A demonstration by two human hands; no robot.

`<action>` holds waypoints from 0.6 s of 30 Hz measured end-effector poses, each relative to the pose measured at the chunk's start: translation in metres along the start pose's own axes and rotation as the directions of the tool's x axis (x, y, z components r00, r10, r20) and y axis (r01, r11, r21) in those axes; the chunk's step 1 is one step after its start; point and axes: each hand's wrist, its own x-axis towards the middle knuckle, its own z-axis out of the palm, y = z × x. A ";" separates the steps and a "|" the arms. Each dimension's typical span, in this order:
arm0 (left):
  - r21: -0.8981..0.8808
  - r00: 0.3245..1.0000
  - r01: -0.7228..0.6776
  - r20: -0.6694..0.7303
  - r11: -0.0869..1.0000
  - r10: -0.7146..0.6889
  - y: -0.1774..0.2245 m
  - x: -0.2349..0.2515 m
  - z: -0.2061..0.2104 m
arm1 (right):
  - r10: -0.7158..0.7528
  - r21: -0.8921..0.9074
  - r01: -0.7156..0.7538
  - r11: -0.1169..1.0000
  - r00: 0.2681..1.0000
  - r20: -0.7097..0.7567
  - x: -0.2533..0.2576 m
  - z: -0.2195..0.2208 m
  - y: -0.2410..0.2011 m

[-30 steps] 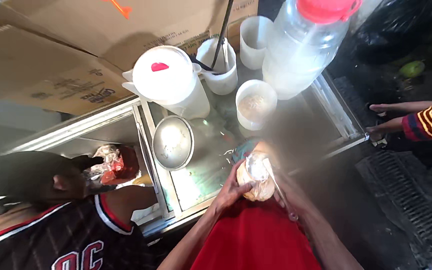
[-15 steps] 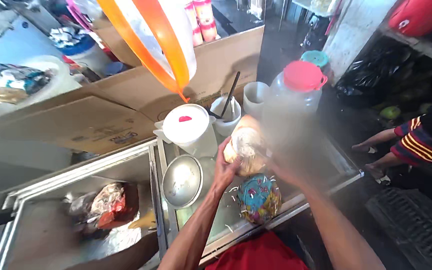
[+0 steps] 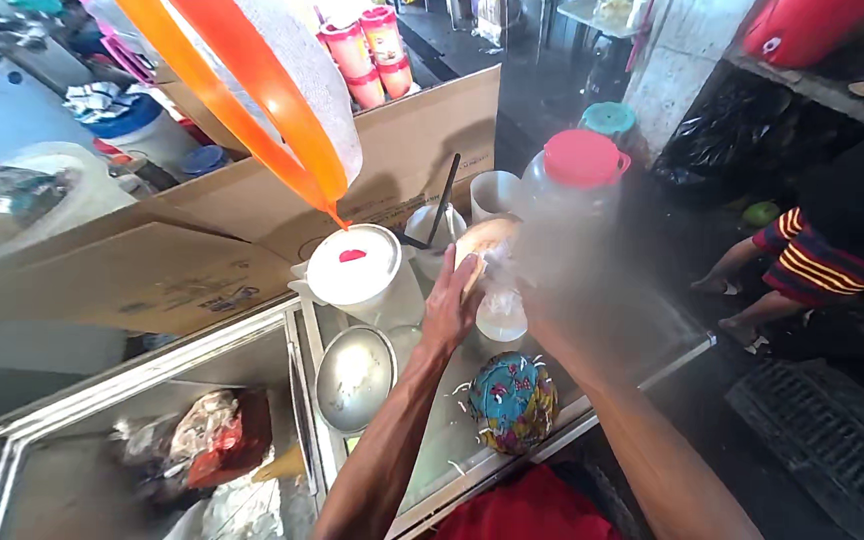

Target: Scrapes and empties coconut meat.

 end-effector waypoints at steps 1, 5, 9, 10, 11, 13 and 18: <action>0.030 1.000 -0.016 0.008 0.999 0.016 -0.002 -0.001 0.002 | 0.025 -0.001 -0.025 1.000 0.999 0.026 -0.002 -0.007 -0.002; 0.085 0.997 -0.071 0.012 0.994 0.070 -0.006 0.003 0.008 | -0.008 0.214 0.025 0.977 0.997 -0.080 0.015 0.009 0.000; 0.015 0.999 -0.029 -0.042 0.999 0.030 -0.009 0.001 0.001 | 0.035 0.094 -0.040 0.995 0.998 0.056 0.004 0.014 0.011; -0.023 0.998 0.010 -0.061 1.000 -0.012 -0.010 -0.006 -0.002 | 0.060 0.081 -0.067 0.994 0.994 0.086 -0.002 0.013 0.015; -0.078 0.994 0.066 -0.082 0.995 -0.072 -0.008 -0.016 -0.006 | 0.072 0.098 -0.081 0.992 0.993 0.093 -0.009 0.017 0.020; -0.260 0.951 0.234 -0.137 0.937 -0.276 0.002 -0.037 -0.017 | 0.057 0.163 -0.053 0.985 0.998 -0.016 -0.016 0.035 0.034; -0.623 0.666 0.576 -0.017 0.529 -0.746 0.045 -0.104 -0.050 | 0.070 0.200 -0.053 0.978 0.995 -0.077 -0.023 0.092 0.055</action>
